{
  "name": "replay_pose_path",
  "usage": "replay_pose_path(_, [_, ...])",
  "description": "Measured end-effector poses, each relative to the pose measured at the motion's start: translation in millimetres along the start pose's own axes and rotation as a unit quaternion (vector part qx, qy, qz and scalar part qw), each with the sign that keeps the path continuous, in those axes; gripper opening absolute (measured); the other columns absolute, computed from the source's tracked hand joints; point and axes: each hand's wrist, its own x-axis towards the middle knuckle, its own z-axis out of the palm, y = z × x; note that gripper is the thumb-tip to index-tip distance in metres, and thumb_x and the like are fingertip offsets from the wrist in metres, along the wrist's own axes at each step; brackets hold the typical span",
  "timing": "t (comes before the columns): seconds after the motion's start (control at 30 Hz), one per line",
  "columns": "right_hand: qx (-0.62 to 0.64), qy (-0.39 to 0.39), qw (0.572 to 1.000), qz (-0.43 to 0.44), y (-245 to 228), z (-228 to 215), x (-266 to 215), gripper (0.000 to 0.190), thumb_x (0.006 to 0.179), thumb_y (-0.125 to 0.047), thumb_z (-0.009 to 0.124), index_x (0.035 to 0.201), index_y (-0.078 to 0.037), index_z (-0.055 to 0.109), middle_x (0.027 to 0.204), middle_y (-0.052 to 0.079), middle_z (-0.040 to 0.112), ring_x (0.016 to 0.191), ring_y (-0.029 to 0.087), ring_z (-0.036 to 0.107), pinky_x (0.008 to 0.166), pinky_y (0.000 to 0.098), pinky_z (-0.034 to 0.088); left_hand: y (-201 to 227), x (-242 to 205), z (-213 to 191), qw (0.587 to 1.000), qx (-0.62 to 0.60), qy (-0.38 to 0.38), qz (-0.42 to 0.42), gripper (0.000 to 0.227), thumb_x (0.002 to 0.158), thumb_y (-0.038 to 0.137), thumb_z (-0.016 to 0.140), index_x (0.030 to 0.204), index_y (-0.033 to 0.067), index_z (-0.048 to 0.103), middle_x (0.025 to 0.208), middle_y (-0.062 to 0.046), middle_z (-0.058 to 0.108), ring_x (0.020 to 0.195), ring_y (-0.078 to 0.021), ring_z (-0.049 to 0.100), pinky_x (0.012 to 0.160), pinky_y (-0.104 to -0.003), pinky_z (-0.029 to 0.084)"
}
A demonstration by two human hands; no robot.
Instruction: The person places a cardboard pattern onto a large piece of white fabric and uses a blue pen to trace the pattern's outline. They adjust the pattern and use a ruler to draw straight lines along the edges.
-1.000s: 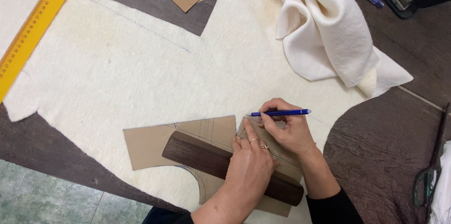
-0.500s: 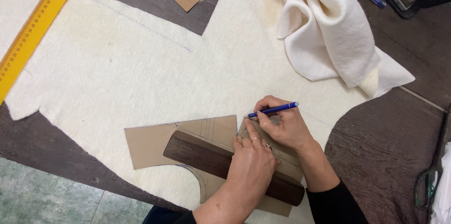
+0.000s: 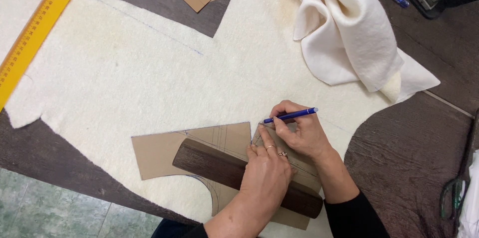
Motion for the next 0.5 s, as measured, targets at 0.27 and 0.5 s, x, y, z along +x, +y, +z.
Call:
replay_pose_path(0.27, [0.004, 0.01, 1.0, -0.002, 0.9, -1.7, -4.1, 0.007, 0.086, -0.008, 0.054, 0.085, -0.005, 0.06, 0.077, 0.003, 0.063, 0.067, 0.013, 0.059, 0.06, 0.0229, 0.047, 4.0, 0.7, 7.8, 1.0, -0.015, 0.006, -0.017, 0.077, 0.083, 0.062, 0.055, 0.128, -0.0003, 0.053, 0.135, -0.044, 0.04, 0.097, -0.0429, 0.063, 0.085, -0.049, 0.05])
replay_pose_path(0.5, [-0.006, 0.01, 1.0, 0.013, -0.9, -1.0, -3.7, 0.008, 0.084, -0.007, 0.053, 0.083, -0.006, 0.061, 0.074, 0.001, 0.062, 0.064, 0.012, 0.057, 0.057, 0.023, 0.045, 4.9, -0.3, 6.1, 0.999, 0.024, 0.018, -0.013, 0.081, 0.085, 0.059, 0.05, 0.134, -0.0057, 0.046, 0.134, -0.045, 0.041, 0.097, -0.0445, 0.062, 0.082, -0.049, 0.052])
